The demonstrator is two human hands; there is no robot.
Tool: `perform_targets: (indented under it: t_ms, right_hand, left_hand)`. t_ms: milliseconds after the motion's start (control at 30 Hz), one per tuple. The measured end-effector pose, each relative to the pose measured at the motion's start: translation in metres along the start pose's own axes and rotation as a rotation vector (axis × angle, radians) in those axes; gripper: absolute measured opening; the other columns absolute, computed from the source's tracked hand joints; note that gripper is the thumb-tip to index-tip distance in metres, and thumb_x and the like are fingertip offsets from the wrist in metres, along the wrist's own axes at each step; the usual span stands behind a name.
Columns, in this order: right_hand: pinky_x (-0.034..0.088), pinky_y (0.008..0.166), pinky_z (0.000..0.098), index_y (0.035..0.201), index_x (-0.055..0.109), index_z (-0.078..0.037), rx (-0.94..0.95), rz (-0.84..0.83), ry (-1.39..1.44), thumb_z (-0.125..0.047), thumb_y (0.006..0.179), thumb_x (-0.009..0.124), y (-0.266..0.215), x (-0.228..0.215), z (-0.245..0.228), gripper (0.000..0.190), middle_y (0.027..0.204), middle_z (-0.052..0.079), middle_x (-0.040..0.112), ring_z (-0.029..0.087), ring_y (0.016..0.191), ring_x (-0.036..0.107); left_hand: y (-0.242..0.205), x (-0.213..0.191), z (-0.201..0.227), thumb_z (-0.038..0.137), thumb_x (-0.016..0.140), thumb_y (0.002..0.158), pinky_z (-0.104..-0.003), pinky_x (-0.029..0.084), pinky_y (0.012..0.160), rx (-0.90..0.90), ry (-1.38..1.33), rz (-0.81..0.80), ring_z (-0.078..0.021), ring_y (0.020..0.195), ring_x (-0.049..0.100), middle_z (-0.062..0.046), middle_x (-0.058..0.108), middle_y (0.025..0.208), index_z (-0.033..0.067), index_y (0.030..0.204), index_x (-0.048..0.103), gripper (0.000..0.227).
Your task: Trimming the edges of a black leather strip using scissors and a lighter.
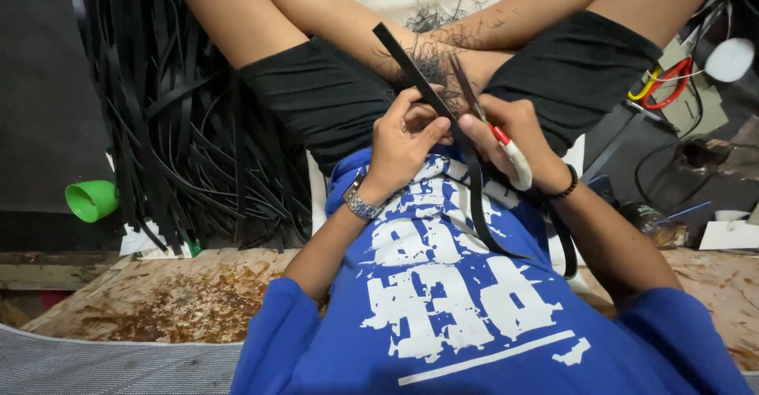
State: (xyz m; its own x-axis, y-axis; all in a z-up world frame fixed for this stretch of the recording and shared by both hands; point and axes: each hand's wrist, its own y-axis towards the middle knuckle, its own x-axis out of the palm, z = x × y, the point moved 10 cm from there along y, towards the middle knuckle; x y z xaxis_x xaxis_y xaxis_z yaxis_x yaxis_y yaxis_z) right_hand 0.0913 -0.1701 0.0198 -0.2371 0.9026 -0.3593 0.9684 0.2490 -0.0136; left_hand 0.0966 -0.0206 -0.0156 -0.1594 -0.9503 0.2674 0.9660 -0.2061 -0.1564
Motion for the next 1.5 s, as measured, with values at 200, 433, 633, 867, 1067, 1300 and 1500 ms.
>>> perform_targets:
  t_ms: [200, 433, 633, 867, 1067, 1300, 1500]
  right_hand:
    - [0.043, 0.047, 0.0299, 0.079, 0.062, -0.010, -0.043, -0.049, 0.011, -0.013, 0.092, 0.074, -0.002, 0.009, -0.011, 0.018, 0.047, 0.007, 0.049, 0.028, 0.043, 0.054]
    - [0.038, 0.046, 0.0248, 0.089, 0.068, -0.002, 0.050, -0.039, -0.054, -0.005, 0.096, 0.067, -0.004, -0.010, -0.003, 0.008, 0.061, 0.003, 0.061, 0.013, 0.044, 0.048]
    - [0.038, 0.048, 0.0323, 0.094, 0.071, 0.000, -0.068, -0.195, -0.397, -0.027, 0.088, 0.084, 0.001, -0.001, -0.018, 0.030, 0.059, 0.008, 0.060, 0.020, 0.045, 0.050]
    - [0.041, 0.051, 0.0326, 0.100, 0.073, -0.002, -0.027, -0.228, -0.296, -0.013, 0.090, 0.076, -0.002, -0.001, -0.013, 0.015, 0.069, 0.008, 0.067, 0.020, 0.048, 0.053]
    - [0.044, 0.051, 0.0363, 0.099, 0.070, -0.008, -0.147, -0.183, -0.590, -0.038, 0.092, 0.072, -0.010, 0.009, 0.003, 0.030, 0.067, 0.007, 0.064, 0.028, 0.052, 0.059]
    - [0.045, 0.051, 0.0370, 0.098, 0.064, -0.014, -0.200, -0.096, -0.615, -0.025, 0.089, 0.070, -0.010, 0.015, 0.007, 0.015, 0.061, 0.004, 0.057, 0.032, 0.052, 0.060]
    - [0.044, 0.048, 0.0357, 0.092, 0.063, -0.013, -0.242, -0.052, -0.693, -0.019, 0.082, 0.073, -0.015, 0.016, 0.017, 0.015, 0.058, 0.004, 0.056, 0.030, 0.049, 0.058]
  left_hand:
    - [0.017, -0.037, -0.013, 0.014, 0.072, 0.099, -0.044, 0.072, 0.067, 0.092, -0.126, 0.120, -0.0278, 0.077, 0.075, -0.019, 0.070, 0.099, 0.0040, 0.142, 0.048, 0.050]
    - [0.010, -0.046, 0.019, 0.001, 0.066, 0.103, -0.033, 0.070, 0.078, 0.102, -0.083, 0.130, -0.0190, 0.087, 0.072, -0.011, 0.067, 0.106, 0.0186, 0.161, 0.017, 0.079]
    - [0.011, -0.044, 0.022, 0.004, 0.070, 0.102, -0.027, 0.065, 0.068, 0.110, -0.039, 0.140, -0.0136, 0.079, 0.066, -0.012, 0.068, 0.101, 0.0196, 0.161, 0.017, 0.081]
    - [0.008, -0.046, 0.022, 0.008, 0.070, 0.101, -0.031, 0.067, 0.074, 0.107, -0.117, 0.179, -0.0166, 0.081, 0.069, -0.010, 0.067, 0.098, 0.0212, 0.162, 0.015, 0.083]
    - [0.003, -0.035, 0.003, 0.003, 0.071, 0.099, -0.038, 0.070, 0.072, 0.123, -0.106, 0.169, -0.0240, 0.081, 0.074, -0.014, 0.071, 0.100, 0.0177, 0.162, 0.015, 0.085]
    - [-0.001, -0.027, 0.004, 0.001, 0.075, 0.094, -0.044, 0.072, 0.063, 0.123, -0.077, 0.200, -0.0358, 0.075, 0.077, -0.021, 0.073, 0.096, 0.0105, 0.159, 0.026, 0.082]
    - [-0.002, -0.029, 0.002, 0.002, 0.077, 0.092, -0.044, 0.072, 0.062, 0.107, -0.086, 0.206, -0.0353, 0.073, 0.077, -0.021, 0.072, 0.094, 0.0078, 0.158, 0.028, 0.083]
